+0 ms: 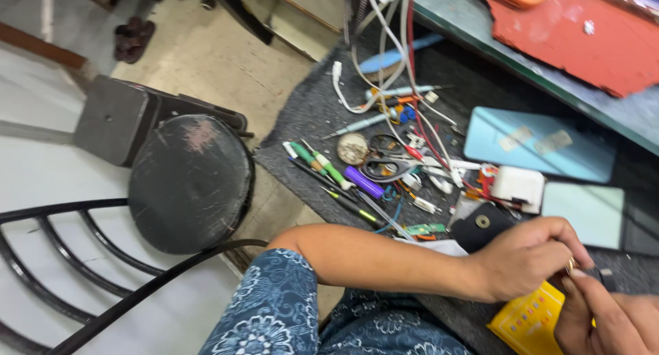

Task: The person uses a metal spudger to pry and separate components on a small circular electronic device. They repeatedly lift and adjust a thin internal layer while holding the device steady with the other hand.

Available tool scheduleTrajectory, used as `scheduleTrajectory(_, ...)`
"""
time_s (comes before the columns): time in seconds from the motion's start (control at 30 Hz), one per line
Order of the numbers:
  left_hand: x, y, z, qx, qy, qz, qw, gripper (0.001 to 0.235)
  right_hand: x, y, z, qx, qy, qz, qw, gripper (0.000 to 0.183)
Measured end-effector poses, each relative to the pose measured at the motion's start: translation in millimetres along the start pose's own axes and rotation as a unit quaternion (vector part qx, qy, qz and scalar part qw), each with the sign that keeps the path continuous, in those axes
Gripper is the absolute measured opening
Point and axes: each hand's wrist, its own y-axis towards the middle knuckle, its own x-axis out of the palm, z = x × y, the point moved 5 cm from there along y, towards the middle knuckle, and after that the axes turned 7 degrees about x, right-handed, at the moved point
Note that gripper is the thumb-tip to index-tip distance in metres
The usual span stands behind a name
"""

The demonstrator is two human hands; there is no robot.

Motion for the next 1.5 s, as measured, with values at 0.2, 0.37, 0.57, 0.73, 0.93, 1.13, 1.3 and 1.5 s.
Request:
scheduleTrajectory(0.2, -12.8, 7.1, -29.8, -0.018, -0.014, 0.008, 1.000, 0.025, 13.9, -23.9, 9.4, 0.053, -0.036, -0.009, 0.998, 0.013)
scheduleTrajectory(0.37, -11.9, 11.2, -31.0, -0.042, -0.024, 0.024, 0.999, 0.033, 14.2, -4.1, 0.5, 0.024, -0.060, -0.022, 0.998, 0.012)
scheduleTrajectory(0.57, -5.0, 8.0, -0.4, -0.074, -0.039, 0.058, 0.995, 0.032, -9.6, 41.9, -36.7, -0.070, -0.094, -0.040, 0.992, 0.015)
scheduleTrajectory(0.73, 0.6, -1.1, 32.6, -0.071, -0.009, 0.050, 0.996, 0.025, -19.7, 65.1, -69.2, -0.048, -0.104, -0.068, 0.991, 0.018)
scheduleTrajectory(0.93, 10.6, -3.9, 46.5, -0.149, -0.127, 0.060, 0.979, 0.017, -21.5, 84.2, -74.4, -0.021, -0.081, -0.078, 0.993, 0.015)
scheduleTrajectory(1.13, 12.2, -4.1, 48.8, -0.159, -0.154, 0.058, 0.973, 0.017, -21.0, 85.0, -73.0, -0.013, -0.076, -0.086, 0.993, 0.013)
scheduleTrajectory(1.3, 12.7, -4.8, 46.4, -0.172, -0.162, 0.055, 0.970, 0.018, -20.6, 83.5, -66.7, 0.011, -0.056, -0.080, 0.995, 0.012)
scheduleTrajectory(1.5, 14.0, -4.0, 50.7, -0.151, -0.128, 0.027, 0.980, 0.022, -21.5, 82.6, -61.5, 0.049, -0.023, -0.075, 0.996, 0.015)
